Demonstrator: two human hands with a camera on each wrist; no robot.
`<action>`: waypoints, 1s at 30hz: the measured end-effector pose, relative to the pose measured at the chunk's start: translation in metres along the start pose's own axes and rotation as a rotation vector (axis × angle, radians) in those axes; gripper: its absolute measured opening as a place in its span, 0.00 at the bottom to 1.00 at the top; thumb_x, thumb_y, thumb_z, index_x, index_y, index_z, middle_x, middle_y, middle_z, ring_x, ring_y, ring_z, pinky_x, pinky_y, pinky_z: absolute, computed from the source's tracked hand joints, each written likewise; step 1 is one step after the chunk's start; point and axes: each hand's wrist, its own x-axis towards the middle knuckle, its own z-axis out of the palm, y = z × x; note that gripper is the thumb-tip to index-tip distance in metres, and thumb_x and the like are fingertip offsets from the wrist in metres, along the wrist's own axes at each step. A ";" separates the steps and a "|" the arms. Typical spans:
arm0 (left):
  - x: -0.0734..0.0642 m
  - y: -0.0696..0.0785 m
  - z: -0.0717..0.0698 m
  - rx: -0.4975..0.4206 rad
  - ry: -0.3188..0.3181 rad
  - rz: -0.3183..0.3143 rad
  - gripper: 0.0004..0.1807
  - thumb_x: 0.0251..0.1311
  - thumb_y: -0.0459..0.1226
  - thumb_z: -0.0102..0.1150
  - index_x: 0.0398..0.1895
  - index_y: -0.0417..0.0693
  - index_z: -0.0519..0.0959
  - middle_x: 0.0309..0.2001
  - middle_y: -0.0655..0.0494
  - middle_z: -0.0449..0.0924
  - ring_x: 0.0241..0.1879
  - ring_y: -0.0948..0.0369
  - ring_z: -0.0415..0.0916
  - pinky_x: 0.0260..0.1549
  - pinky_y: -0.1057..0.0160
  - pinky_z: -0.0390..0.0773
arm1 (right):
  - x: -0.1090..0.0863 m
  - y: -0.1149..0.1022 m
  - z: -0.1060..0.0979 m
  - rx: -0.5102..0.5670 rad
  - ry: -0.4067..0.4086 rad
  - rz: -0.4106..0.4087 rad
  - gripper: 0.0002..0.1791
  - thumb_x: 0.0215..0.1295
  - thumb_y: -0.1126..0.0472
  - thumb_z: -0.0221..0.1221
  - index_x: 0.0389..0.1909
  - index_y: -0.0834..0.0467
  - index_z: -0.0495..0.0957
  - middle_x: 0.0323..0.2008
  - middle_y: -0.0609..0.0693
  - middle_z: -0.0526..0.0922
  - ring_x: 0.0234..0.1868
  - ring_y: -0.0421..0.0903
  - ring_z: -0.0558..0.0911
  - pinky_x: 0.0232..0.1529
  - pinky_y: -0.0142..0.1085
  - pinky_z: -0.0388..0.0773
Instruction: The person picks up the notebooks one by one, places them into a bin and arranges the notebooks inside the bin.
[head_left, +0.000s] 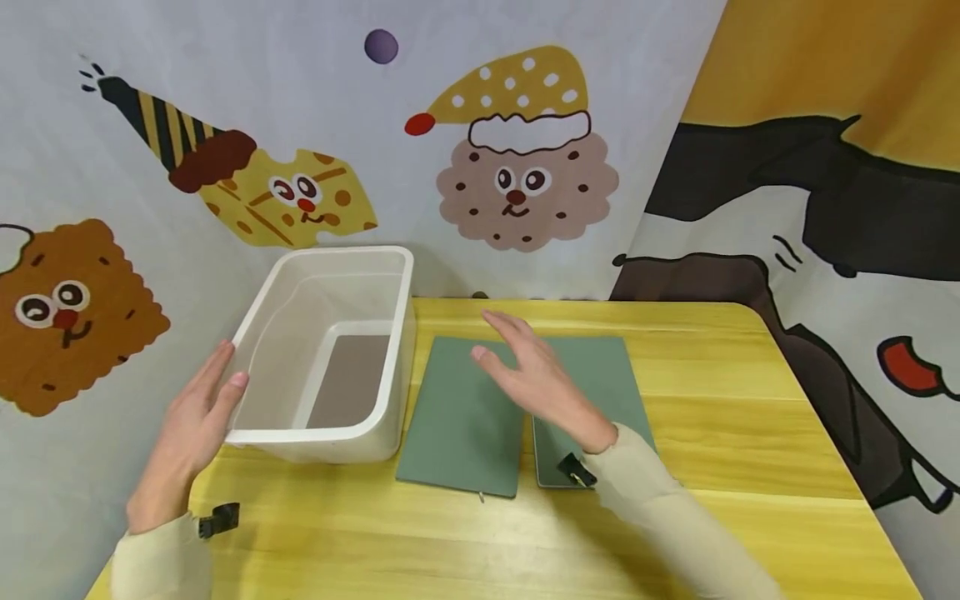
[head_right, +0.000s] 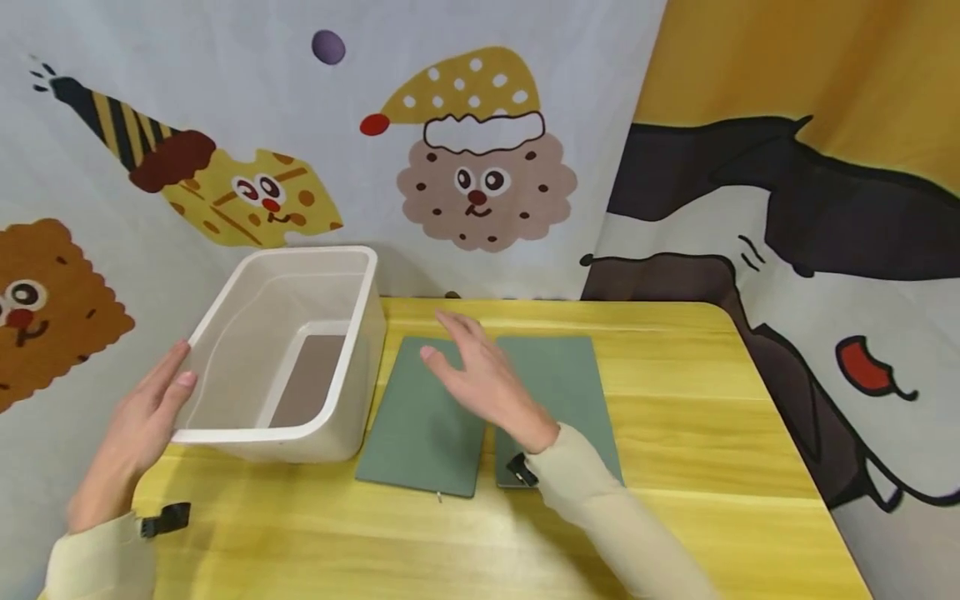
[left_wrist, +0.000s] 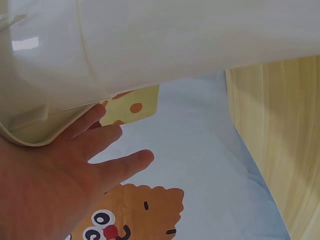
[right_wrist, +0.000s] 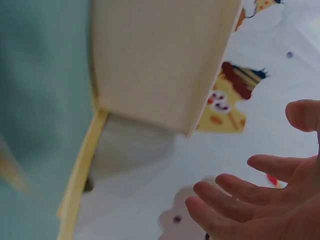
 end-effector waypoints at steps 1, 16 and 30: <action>-0.001 0.000 0.000 0.005 0.000 -0.003 0.34 0.83 0.49 0.34 0.85 0.49 0.44 0.84 0.45 0.38 0.77 0.29 0.41 0.69 0.23 0.40 | -0.004 0.007 -0.003 -0.012 0.004 0.013 0.37 0.78 0.38 0.51 0.81 0.49 0.60 0.79 0.53 0.60 0.76 0.59 0.64 0.71 0.64 0.63; -0.002 -0.002 0.000 0.003 0.001 -0.005 0.34 0.83 0.48 0.34 0.85 0.48 0.45 0.84 0.43 0.38 0.77 0.28 0.40 0.68 0.22 0.39 | -0.055 0.101 -0.046 -0.248 0.056 0.186 0.41 0.79 0.37 0.49 0.83 0.55 0.55 0.77 0.64 0.60 0.71 0.69 0.68 0.61 0.71 0.67; 0.000 0.000 0.000 -0.003 -0.001 0.004 0.33 0.83 0.48 0.33 0.85 0.50 0.44 0.84 0.43 0.38 0.77 0.27 0.39 0.68 0.22 0.38 | -0.081 0.149 -0.068 -0.382 -0.022 0.338 0.47 0.77 0.37 0.52 0.83 0.61 0.50 0.73 0.76 0.58 0.66 0.76 0.69 0.58 0.71 0.69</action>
